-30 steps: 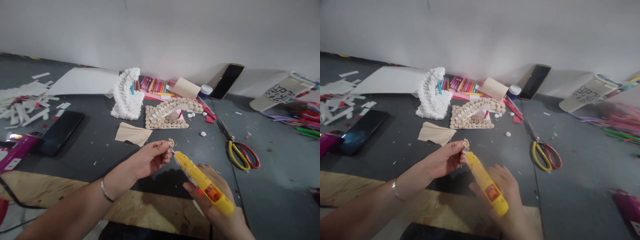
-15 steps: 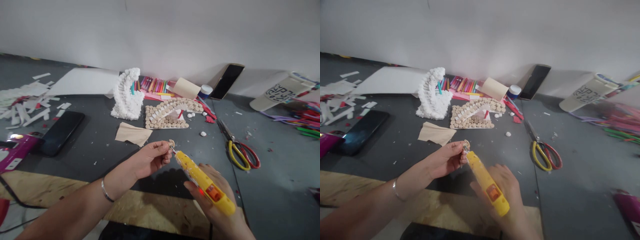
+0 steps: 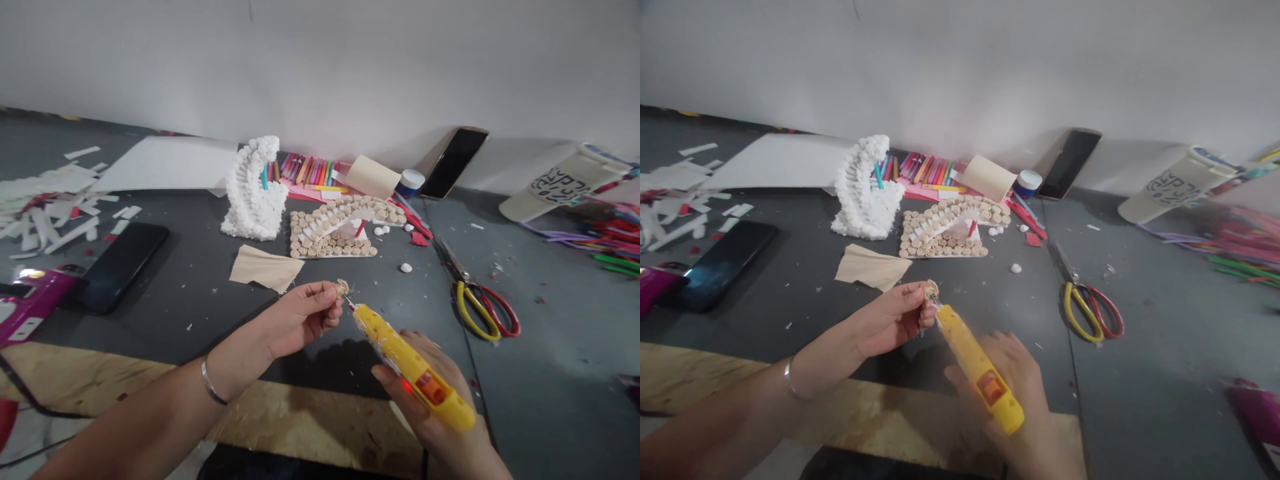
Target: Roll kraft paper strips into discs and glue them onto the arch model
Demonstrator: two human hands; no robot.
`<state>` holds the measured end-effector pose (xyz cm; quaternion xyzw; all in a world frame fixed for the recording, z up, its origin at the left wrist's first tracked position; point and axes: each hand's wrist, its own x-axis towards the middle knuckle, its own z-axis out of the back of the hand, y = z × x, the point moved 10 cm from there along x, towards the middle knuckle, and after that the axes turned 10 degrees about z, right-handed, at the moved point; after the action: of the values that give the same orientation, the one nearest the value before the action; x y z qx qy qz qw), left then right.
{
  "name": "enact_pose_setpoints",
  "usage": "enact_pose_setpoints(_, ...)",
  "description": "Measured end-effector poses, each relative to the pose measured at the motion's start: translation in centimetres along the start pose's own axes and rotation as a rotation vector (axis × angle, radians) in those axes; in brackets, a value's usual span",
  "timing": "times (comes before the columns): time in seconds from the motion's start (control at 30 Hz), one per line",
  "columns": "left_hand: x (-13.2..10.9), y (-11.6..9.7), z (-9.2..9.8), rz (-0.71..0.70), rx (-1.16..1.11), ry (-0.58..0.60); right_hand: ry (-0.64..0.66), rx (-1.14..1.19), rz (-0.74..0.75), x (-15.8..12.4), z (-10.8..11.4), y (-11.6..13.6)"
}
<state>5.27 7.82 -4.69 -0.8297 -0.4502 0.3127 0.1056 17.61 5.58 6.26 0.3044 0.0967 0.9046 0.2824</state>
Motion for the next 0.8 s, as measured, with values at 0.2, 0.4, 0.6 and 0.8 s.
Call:
enact_pose_setpoints(0.2,-0.3,-0.9,0.3,-0.052,0.095,-0.086,-0.03,0.053,-0.084,-0.5,0.4,-1.1)
enact_pose_setpoints(0.4,-1.1,-2.1,-0.6,-0.148,0.3,-0.124,-0.148,0.273,-0.309,-2.1,0.4,-3.9)
enact_pose_setpoints(0.6,-1.1,-1.9,-1.0,-0.138,0.367,-0.111,-0.18,0.435,-0.54,-4.8,-1.4,-5.8)
enact_pose_setpoints(0.8,-1.2,-1.9,-0.8,-0.125,0.37,-0.121,-0.162,0.519,-0.608,-6.2,-2.2,-6.4)
